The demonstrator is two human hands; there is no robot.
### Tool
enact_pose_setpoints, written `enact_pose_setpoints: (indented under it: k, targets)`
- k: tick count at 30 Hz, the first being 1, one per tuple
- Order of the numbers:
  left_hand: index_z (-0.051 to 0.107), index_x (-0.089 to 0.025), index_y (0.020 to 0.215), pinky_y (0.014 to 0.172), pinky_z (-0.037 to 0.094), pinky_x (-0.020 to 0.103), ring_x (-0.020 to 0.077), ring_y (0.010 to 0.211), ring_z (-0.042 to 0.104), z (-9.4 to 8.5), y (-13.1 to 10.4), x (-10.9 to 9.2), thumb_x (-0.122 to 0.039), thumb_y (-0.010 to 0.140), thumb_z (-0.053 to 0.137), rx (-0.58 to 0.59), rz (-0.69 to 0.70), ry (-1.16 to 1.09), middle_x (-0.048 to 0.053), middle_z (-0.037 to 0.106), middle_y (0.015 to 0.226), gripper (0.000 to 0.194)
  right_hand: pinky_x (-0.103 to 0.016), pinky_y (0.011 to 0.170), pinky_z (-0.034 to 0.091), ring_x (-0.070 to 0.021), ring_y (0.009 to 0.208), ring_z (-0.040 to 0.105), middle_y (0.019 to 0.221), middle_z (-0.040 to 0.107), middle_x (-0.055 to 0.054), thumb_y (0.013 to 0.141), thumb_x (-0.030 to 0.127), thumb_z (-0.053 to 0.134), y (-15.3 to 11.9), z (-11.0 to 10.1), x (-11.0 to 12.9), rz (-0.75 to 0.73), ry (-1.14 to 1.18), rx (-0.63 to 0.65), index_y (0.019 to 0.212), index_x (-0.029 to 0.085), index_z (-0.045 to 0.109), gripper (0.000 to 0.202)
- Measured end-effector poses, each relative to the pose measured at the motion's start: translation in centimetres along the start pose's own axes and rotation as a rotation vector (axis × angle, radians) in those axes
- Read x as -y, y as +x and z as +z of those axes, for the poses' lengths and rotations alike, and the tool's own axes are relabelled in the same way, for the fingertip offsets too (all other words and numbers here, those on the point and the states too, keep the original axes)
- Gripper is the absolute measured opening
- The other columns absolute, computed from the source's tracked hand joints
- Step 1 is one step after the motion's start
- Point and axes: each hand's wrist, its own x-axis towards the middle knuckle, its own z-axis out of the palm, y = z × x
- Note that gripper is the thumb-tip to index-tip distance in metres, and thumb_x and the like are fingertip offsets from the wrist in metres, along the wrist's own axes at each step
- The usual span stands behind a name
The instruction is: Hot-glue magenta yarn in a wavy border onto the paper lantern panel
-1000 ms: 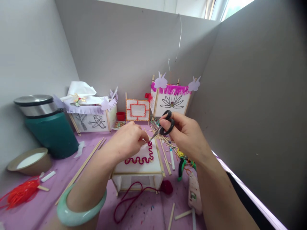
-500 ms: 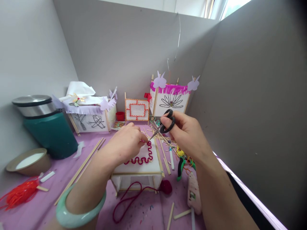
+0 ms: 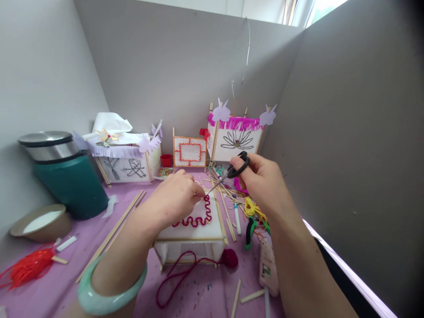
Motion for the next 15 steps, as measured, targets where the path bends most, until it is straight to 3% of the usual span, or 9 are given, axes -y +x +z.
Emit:
enact_pose_setpoints:
  k: [8, 15]
  targets:
    - [0.076, -0.028, 0.099, 0.077, 0.041, 0.037, 0.0242, 0.087, 0.051, -0.05, -0.07, -0.15, -0.021, 0.087, 0.048, 0.006, -0.003, -0.017, 0.007, 0.067, 0.081, 0.032, -0.026, 0.048, 0.028, -0.0106, 0.05, 0.039, 0.053, 0.045, 0.004, 0.086, 0.046, 0.056, 0.04, -0.05, -0.22, -0.017, -0.042, -0.073, 0.064, 0.02, 0.053, 0.035]
    - [0.077, -0.027, 0.097, 0.077, 0.042, 0.038, 0.0255, 0.087, 0.053, -0.02, -0.09, 0.07, -0.021, 0.087, 0.048, -0.008, 0.001, -0.015, 0.007, 0.068, 0.081, 0.031, -0.026, 0.049, 0.029, -0.0104, 0.051, 0.04, 0.055, 0.045, 0.004, 0.086, 0.047, 0.056, 0.05, 0.02, -0.22, -0.013, -0.018, -0.059, 0.064, 0.02, 0.052, 0.035]
